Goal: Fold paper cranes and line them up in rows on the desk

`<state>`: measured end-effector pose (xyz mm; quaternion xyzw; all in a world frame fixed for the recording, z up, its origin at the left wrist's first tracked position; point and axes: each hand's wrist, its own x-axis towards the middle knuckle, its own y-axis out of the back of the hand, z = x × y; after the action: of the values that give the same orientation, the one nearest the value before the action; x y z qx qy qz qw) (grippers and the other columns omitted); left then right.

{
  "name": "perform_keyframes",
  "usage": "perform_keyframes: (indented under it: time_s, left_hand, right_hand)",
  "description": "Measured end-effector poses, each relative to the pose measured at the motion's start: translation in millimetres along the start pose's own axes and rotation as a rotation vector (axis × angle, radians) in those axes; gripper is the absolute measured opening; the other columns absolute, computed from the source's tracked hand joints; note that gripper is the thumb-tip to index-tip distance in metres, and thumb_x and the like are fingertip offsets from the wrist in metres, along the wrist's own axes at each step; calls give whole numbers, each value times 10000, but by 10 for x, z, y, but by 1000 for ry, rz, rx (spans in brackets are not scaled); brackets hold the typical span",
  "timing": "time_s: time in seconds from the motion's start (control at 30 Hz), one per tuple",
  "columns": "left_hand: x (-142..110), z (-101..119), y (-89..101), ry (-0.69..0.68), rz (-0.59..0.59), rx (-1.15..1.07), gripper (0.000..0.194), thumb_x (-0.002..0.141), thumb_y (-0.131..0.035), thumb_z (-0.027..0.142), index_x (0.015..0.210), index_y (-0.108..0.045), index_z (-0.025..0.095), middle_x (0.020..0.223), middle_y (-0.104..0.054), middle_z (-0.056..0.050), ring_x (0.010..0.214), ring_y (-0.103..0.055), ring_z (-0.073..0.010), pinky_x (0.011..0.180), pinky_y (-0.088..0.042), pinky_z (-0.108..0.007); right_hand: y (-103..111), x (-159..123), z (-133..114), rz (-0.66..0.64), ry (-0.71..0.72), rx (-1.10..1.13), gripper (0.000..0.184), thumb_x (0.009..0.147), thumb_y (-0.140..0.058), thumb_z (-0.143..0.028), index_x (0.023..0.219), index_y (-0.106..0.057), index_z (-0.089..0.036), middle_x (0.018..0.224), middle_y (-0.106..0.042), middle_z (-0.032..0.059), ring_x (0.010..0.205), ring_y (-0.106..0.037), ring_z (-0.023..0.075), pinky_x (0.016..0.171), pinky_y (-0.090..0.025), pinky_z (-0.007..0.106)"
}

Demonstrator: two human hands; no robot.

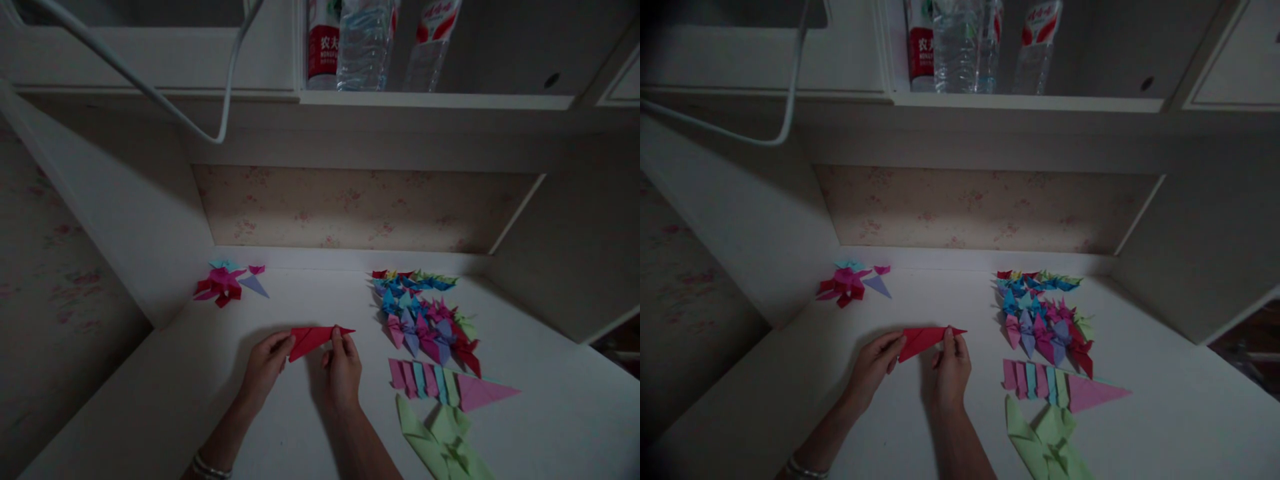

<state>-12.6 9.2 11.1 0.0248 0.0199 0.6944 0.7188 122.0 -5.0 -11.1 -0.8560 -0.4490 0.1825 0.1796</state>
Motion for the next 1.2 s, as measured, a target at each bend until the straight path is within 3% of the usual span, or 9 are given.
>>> perform_keyframes:
  time_s: [0.13,0.33,0.5,0.77,1.03,1.2]
  left_hand:
    - [-10,47,-24,6,54,37,442,664,-673,546,832,-716,139,414,-398,77,406,-351,-87,419,-247,-206]
    - [-13,50,-19,-51,108,56,373,637,-696,513,771,-725,167,435,-512,30,432,-444,-127,418,-286,-219]
    - [23,-68,-1,-79,82,90,329,694,-670,475,777,-711,160,458,-489,48,439,-418,-105,432,-299,-205]
    - [-14,3,-38,-59,89,90,375,661,-688,507,761,-721,148,446,-454,57,440,-391,-99,429,-289,-204]
    - [-21,-46,-47,-24,39,50,422,678,-682,533,834,-742,145,425,-422,66,424,-363,-89,432,-271,-204]
    - [-9,-37,-17,-7,28,39,398,696,-677,515,829,-739,145,434,-411,67,437,-351,-86,438,-251,-203]
  right_hand:
    - [-6,-9,-5,-9,0,27,384,762,-656,-540,784,-606,-160,517,-475,-76,402,-364,55,383,-258,188]
    - [-3,16,-41,23,-73,86,467,735,-691,-505,1059,-607,-180,531,-520,-76,371,-390,67,366,-268,196]
    - [8,59,-60,75,-55,91,395,740,-675,-528,907,-612,-176,568,-560,-59,366,-397,56,358,-277,194]
    - [33,86,-65,109,-18,12,409,728,-670,-562,790,-604,-163,411,-409,-97,351,-358,68,348,-231,193]
    - [96,202,-32,145,9,102,372,727,-689,-510,880,-634,-176,573,-532,-71,385,-398,56,370,-298,193]
    - [121,210,-13,142,19,87,376,737,-688,-492,932,-640,-174,587,-534,-69,399,-393,53,379,-302,184]
